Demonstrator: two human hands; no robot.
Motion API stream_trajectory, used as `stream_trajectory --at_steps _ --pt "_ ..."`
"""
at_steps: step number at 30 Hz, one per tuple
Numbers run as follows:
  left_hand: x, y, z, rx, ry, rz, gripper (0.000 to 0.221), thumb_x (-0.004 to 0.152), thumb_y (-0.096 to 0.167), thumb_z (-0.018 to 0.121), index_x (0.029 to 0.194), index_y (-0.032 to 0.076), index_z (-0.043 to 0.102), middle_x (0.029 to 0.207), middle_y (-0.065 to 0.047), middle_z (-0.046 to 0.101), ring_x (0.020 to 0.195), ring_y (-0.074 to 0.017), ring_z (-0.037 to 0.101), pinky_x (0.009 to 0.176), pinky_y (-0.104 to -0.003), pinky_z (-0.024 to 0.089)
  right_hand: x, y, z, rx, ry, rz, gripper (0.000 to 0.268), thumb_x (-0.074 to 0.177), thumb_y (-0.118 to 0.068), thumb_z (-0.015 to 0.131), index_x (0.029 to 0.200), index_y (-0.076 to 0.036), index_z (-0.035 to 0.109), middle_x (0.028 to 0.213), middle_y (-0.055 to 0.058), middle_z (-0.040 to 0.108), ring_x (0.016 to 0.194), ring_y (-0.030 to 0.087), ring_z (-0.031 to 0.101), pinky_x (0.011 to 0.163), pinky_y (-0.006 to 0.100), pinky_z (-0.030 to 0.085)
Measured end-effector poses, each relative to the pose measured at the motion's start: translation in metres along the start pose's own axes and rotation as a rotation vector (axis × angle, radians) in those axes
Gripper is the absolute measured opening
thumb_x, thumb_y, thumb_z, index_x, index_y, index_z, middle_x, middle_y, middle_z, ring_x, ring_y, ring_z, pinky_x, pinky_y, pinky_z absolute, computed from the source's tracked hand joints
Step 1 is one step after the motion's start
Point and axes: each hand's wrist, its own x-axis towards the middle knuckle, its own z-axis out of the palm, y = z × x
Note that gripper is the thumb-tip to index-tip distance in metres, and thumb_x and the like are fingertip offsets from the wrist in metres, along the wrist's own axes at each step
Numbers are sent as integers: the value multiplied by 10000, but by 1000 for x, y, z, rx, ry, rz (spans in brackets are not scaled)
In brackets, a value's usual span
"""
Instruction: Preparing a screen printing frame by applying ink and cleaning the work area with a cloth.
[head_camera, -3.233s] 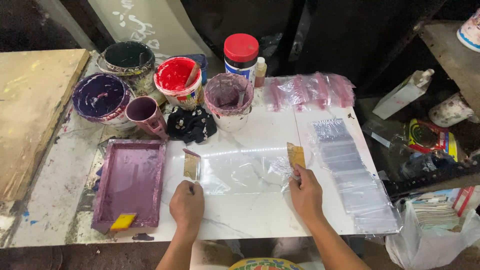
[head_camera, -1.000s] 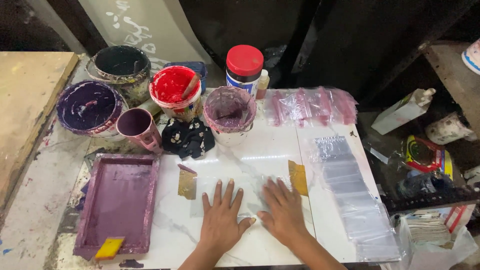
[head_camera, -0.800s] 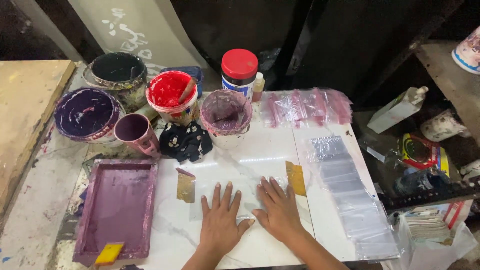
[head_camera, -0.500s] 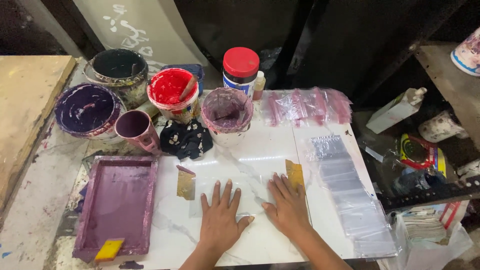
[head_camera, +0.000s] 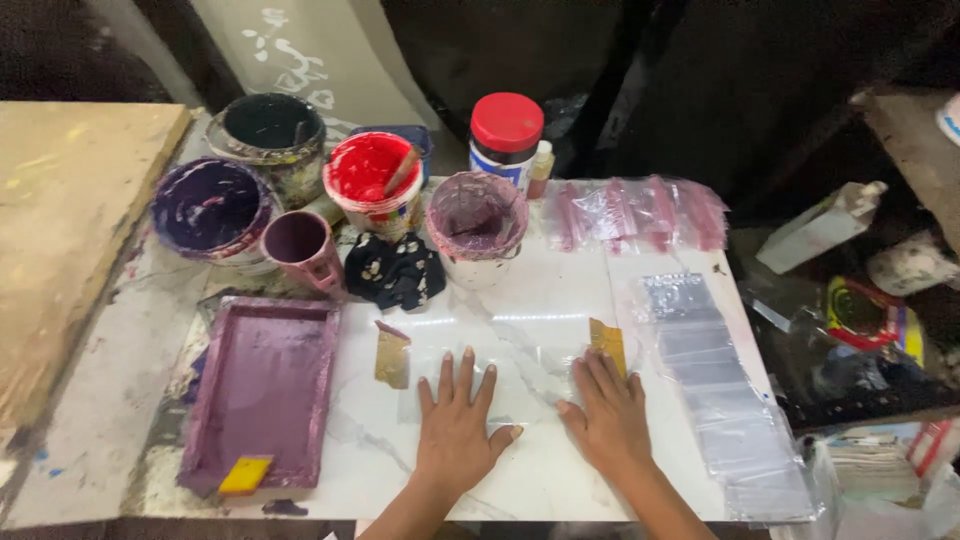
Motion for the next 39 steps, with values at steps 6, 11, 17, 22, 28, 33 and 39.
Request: stream_trajectory --at_steps 6,11,17,22,28,33,39 --pt "-14 -19 6 -61 640 -29 629 976 525 563 1486 168 471 1664 -164 318 1575 -434 198 1260 -603 153 -1 6 5 73 6 61 663 991 -511 405 1520 -112 441 1650 100 366 1558 291 268 1227 579 194" --pt "-26 -53 18 4 279 -252 657 947 435 616 1502 124 451 1647 -138 331 1539 -445 203 1164 -685 226 -7 12 16 72 165 -14 608 1000 -500 440 1468 -124 530 1616 89 449 1537 285 353 1179 577 305" --pt "-18 -40 -22 -32 -168 -337 661 1011 558 422 1551 183 356 1701 -56 168 1554 -414 70 1181 -714 103 -6 14 25 -12 167 -8 567 976 -523 459 1396 -171 603 1572 37 510 1505 264 406 1167 562 320" --pt "-14 -34 -37 -24 -294 -386 700 1010 600 381 1574 193 301 1716 -66 104 1575 -383 11 1201 -705 71 -6 13 25 -23 174 -5 581 987 -533 432 1380 -148 618 1548 45 536 1482 271 434 1170 559 311" --pt "-19 -37 -26 -6 -201 -348 742 985 628 438 1581 209 296 1701 -87 147 1556 -400 72 1184 -713 99 -10 13 22 50 159 37 588 991 -504 433 1433 -146 583 1558 55 522 1511 246 393 1207 531 271" --pt "-15 -32 -36 6 -298 -348 741 987 645 385 1584 217 288 1712 -68 107 1572 -381 13 1210 -695 62 -25 13 17 154 97 27 604 1010 -486 435 1485 -120 500 1623 103 414 1536 303 317 1201 579 254" --pt "-17 -35 -29 2 -255 -334 748 976 659 391 1579 224 309 1706 -75 128 1570 -386 34 1207 -702 65 -40 15 22 130 238 -74 559 991 -455 501 1425 -110 568 1588 132 475 1481 340 419 1147 531 352"
